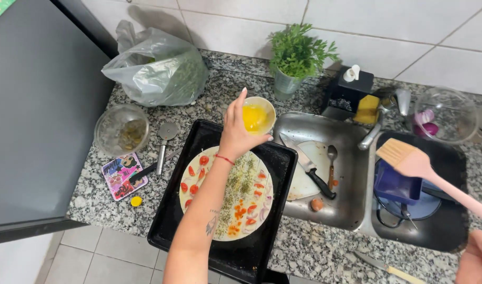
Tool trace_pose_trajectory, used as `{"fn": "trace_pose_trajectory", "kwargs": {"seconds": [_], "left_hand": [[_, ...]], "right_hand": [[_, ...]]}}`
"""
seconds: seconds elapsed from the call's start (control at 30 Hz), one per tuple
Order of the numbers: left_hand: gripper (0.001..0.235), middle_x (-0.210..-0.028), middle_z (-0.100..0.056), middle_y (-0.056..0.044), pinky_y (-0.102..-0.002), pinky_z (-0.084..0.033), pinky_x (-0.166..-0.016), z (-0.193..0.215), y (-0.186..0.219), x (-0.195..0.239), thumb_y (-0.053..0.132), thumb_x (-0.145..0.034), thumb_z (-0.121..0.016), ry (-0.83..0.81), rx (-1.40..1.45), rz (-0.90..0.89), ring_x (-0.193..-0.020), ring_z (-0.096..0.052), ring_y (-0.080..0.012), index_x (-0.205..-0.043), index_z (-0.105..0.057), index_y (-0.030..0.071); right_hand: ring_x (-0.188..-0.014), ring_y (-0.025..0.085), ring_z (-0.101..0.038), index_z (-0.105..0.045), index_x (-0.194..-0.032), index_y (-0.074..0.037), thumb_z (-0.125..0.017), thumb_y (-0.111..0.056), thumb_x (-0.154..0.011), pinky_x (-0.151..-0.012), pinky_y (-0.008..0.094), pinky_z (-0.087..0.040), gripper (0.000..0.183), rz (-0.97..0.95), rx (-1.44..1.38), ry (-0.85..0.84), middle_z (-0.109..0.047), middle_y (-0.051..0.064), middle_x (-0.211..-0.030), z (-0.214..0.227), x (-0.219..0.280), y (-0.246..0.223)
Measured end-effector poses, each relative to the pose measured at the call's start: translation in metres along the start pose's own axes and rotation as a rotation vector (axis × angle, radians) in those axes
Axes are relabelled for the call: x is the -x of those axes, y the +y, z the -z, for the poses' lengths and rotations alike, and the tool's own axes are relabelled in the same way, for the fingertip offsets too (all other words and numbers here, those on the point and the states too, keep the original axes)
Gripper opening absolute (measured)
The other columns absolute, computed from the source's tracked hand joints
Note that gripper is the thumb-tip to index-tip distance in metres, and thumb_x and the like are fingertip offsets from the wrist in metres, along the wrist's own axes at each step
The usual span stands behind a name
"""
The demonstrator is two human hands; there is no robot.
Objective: Adding toppings to a pizza, checking bread in the oven, and applying an egg wash or herb oil with a brush.
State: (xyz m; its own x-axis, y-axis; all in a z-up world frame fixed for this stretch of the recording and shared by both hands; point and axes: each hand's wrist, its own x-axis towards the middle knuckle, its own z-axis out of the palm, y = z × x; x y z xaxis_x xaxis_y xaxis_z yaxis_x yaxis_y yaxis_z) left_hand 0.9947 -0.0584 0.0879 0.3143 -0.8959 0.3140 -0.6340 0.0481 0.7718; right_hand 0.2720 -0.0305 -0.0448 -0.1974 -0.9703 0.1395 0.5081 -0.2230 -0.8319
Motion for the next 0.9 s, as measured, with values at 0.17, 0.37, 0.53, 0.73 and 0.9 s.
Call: {"fn": "trace_pose_trajectory", "kwargs": {"seconds": [0.17, 0.37, 0.53, 0.73, 0.9], "left_hand": [[0.137, -0.15, -0.043, -0.018, -0.047, -0.037, -0.12, 0.025, 0.073, 0.09, 0.033, -0.053, -0.101, -0.08, 0.119, -0.14, -0.141, -0.043, -0.0395, -0.161, -0.02, 0.013], [0.132, -0.158, -0.042, -0.017, -0.047, -0.037, -0.121, 0.033, 0.138, 0.214, 0.032, -0.057, -0.1, -0.135, 0.156, -0.145, -0.146, -0.041, -0.037, -0.161, -0.02, 0.011], [0.132, -0.157, -0.044, -0.014, -0.046, -0.038, -0.122, 0.047, 0.156, 0.301, 0.034, -0.058, -0.099, -0.106, 0.142, -0.111, -0.145, -0.044, -0.0344, -0.162, -0.021, 0.012], [0.13, -0.156, -0.043, -0.018, -0.048, -0.04, -0.119, 0.088, 0.157, 0.364, 0.034, -0.057, -0.099, -0.026, 0.098, -0.062, -0.143, -0.045, -0.0389, -0.16, -0.022, 0.014], [0.13, -0.153, -0.04, -0.021, -0.049, -0.043, -0.115, 0.123, 0.134, 0.387, 0.032, -0.055, -0.1, 0.051, 0.086, 0.018, -0.141, -0.045, -0.0415, -0.159, -0.023, 0.015]], "right_hand": [[-0.079, 0.018, -0.067, -0.059, -0.123, -0.007, -0.046, -0.023, -0.114, -0.073, 0.028, -0.056, 0.023, 0.114, 0.264, 0.074, -0.069, 0.011, -0.091, -0.354, 0.095, -0.082], [-0.065, 0.014, -0.063, -0.058, -0.116, 0.001, -0.049, -0.02, -0.118, -0.064, 0.027, -0.052, 0.023, 0.049, 0.608, -0.472, -0.067, 0.013, -0.08, -0.417, 0.155, -0.094], [-0.06, 0.011, -0.064, -0.067, -0.103, 0.0, -0.058, -0.02, -0.109, -0.055, 0.027, -0.048, 0.023, 0.109, 1.069, -0.629, -0.069, 0.008, -0.074, -0.455, 0.214, -0.097], [-0.062, 0.018, -0.067, -0.066, -0.102, 0.001, -0.066, -0.018, -0.097, -0.057, 0.031, -0.05, 0.02, 0.117, 1.017, -1.019, -0.07, 0.009, -0.082, -0.47, 0.271, -0.078], [-0.075, 0.016, -0.073, -0.067, -0.105, 0.0, -0.058, -0.016, -0.103, -0.065, 0.03, -0.054, 0.017, 0.039, 0.947, -1.064, -0.072, 0.009, -0.084, -0.487, 0.304, -0.054]]}}
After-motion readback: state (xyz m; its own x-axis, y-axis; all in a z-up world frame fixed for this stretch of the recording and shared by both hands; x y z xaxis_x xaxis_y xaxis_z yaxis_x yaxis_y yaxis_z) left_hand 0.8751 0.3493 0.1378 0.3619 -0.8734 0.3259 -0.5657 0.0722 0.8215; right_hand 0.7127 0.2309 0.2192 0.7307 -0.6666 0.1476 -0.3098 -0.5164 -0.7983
